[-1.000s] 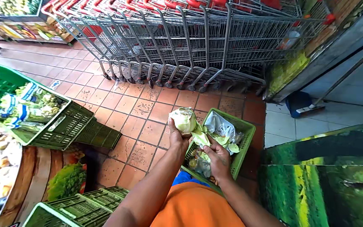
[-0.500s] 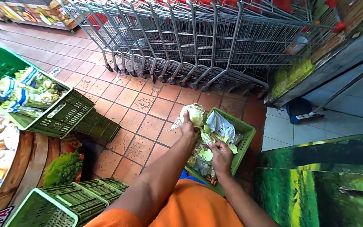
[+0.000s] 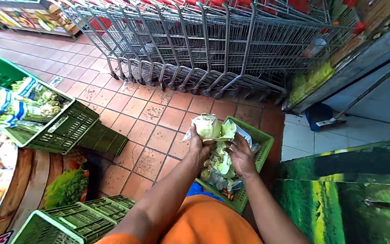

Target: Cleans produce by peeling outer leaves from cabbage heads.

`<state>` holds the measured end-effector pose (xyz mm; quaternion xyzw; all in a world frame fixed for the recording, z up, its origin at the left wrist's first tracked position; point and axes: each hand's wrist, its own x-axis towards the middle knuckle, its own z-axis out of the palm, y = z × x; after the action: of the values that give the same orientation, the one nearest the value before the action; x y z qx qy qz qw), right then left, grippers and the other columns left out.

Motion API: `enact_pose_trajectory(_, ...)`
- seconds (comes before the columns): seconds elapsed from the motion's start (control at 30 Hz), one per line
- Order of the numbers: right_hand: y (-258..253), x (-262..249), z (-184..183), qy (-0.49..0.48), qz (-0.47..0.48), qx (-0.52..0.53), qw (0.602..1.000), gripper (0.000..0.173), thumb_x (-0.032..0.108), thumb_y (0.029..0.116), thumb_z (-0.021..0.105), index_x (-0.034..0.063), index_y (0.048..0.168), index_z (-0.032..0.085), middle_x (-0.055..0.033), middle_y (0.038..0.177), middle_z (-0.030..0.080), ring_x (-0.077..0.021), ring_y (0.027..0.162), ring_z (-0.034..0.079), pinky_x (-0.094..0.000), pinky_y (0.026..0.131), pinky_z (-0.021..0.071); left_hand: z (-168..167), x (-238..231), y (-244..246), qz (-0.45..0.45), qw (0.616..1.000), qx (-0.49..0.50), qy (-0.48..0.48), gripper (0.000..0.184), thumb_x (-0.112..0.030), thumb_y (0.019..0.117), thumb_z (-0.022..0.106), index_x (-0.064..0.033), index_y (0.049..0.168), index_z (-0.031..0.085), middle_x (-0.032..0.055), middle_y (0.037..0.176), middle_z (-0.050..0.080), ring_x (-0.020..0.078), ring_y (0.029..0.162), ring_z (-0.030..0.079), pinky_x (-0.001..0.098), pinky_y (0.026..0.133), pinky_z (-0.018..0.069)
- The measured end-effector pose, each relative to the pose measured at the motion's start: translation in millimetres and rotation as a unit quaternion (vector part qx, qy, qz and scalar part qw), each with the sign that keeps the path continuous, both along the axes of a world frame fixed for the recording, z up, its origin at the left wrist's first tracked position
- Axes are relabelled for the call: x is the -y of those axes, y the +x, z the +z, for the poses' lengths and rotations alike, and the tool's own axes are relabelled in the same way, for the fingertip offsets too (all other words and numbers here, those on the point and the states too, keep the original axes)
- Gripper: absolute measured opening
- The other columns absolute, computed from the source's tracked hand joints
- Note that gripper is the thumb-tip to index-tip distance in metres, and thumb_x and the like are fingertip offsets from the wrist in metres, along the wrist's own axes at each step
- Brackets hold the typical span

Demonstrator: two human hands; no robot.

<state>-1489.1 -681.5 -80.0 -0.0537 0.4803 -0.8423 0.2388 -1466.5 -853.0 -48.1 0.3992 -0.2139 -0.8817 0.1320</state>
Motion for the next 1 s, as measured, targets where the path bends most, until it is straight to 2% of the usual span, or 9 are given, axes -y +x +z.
enact_pose_trajectory(0.07, 0.9, 4.2, -10.6, 0.03, 0.036, 0.045, 0.998, 0.069, 0.002, 0.09, 0.063, 0.0169, 0.153, 0.04, -0.0075, 0.146, 0.054, -0.0245, 0.117, 0.063, -0.0463, 0.094, 0.0563, -3.9, -3.2, 5.2, -0.02, 1.0, 0.02, 0.0, 0.083, -0.082, 0.0901, 0.04, -0.0212, 0.147, 0.046, 0.0161, 0.137, 0.06, 0.0372, 0.122, 0.061, 0.063, 0.095, 0.0523)
enact_pose_trajectory(0.13, 4.8, 15.7, -14.0, 0.085, 0.022, 0.058, 0.994, 0.058, 0.001, 0.0885, 0.072, 0.0104, 0.142, 0.053, -0.0105, 0.13, 0.064, -0.0243, 0.104, 0.067, -0.0441, 0.086, 0.0588, -8.7, -6.6, 9.1, -0.036, 0.999, 0.027, -0.011, 0.082, -0.081, 0.0908, 0.041, -0.0209, 0.146, 0.047, 0.0157, 0.136, 0.061, 0.0368, 0.12, 0.062, 0.0619, 0.094, 0.0529)
enact_pose_trajectory(0.23, 10.8, 32.9, -19.2, 0.221, -0.055, 0.062, 0.972, 0.033, 0.019, 0.0895, 0.081, 0.0025, 0.115, 0.067, -0.0117, 0.099, 0.073, -0.0226, 0.08, 0.071, -0.0419, 0.073, 0.0615, -22.8, -14.3, 10.4, -0.011, 0.999, 0.045, -0.02, 0.08, -0.076, 0.0916, 0.049, -0.0194, 0.147, 0.045, 0.0168, 0.133, 0.062, 0.0363, 0.115, 0.064, 0.0598, 0.09, 0.0554)
enact_pose_trajectory(0.37, 26.0, 40.4, -29.8, 0.393, -0.099, -0.018, 0.914, 0.031, 0.034, 0.0899, 0.08, 0.0044, 0.097, 0.073, -0.0094, 0.081, 0.072, -0.0229, 0.071, 0.069, -0.0487, 0.07, 0.059, -44.3, -20.3, -4.2, 0.05, 0.995, 0.079, -0.041, 0.085, -0.066, 0.0911, 0.061, -0.0191, 0.154, 0.029, 0.0173, 0.132, 0.062, 0.0357, 0.114, 0.065, 0.0582, 0.088, 0.0569)
enact_pose_trajectory(0.47, 37.3, 38.5, -10.7, 0.414, -0.105, -0.152, 0.892, 0.019, 0.026, 0.0914, 0.077, 0.0075, 0.093, 0.073, -0.0058, 0.08, 0.071, -0.0189, 0.074, 0.07, -0.048, 0.072, 0.0592, -64.8, -11.2, -17.2, 0.116, 0.984, 0.1, -0.091, 0.087, -0.051, 0.0918, 0.072, -0.0118, 0.155, 0.026, 0.0205, 0.126, 0.063, 0.0344, 0.109, 0.067, 0.055, 0.088, 0.0591)
enact_pose_trajectory(0.63, 18.9, 2.4, -4.7, 0.426, -0.084, -0.118, 0.893, 0.034, 0.037, 0.0912, 0.078, 0.0057, 0.103, 0.072, -0.009, 0.087, 0.073, -0.0228, 0.08, 0.072, -0.0504, 0.077, 0.0607, -77.8, 19.3, 10.6, 0.027, 0.994, 0.079, -0.065, 0.08, -0.067, 0.092, 0.059, -0.0211, 0.153, 0.034, 0.0181, 0.135, 0.06, 0.0383, 0.115, 0.063, 0.0617, 0.088, 0.0559)
enact_pose_trajectory(0.8, 9.9, -28.2, -62.7, 0.473, 0.034, 0.011, 0.881, 0.087, 0.039, 0.0848, 0.085, -0.0018, 0.15, 0.043, -0.0253, 0.139, 0.057, -0.0382, 0.122, 0.061, -0.0579, 0.103, 0.0501, -34.4, 5.6, 59.6, -0.104, 0.991, -0.012, -0.079, 0.07, -0.068, 0.0986, 0.043, -0.0185, 0.148, 0.044, 0.0186, 0.137, 0.059, 0.0379, 0.116, 0.063, 0.0589, 0.089, 0.0552)
enact_pose_trajectory(0.9, 25.6, -12.7, -23.2, 0.433, 0.086, -0.048, 0.896, 0.046, 0.036, 0.0923, 0.077, 0.0037, 0.124, 0.066, -0.0129, 0.113, 0.072, -0.0254, 0.096, 0.072, -0.0487, 0.086, 0.0616, -20.2, -4.6, 72.0, -0.112, 0.987, -0.016, -0.11, 0.072, -0.065, 0.0946, 0.055, -0.0204, 0.149, 0.041, 0.016, 0.137, 0.06, 0.0359, 0.116, 0.063, 0.0582, 0.091, 0.0561)
enact_pose_trajectory(1.0, 40.2, 3.8, 21.2, 0.438, 0.084, -0.153, 0.882, 0.032, 0.038, 0.092, 0.077, 0.0096, 0.106, 0.071, -0.0052, 0.096, 0.072, -0.0184, 0.084, 0.07, -0.0447, 0.079, 0.0611, -20.5, -13.5, 69.4, -0.084, 0.989, 0.003, -0.125, 0.072, -0.052, 0.0954, 0.062, -0.0191, 0.152, 0.032, 0.0168, 0.134, 0.061, 0.035, 0.112, 0.065, 0.0552, 0.086, 0.0582)
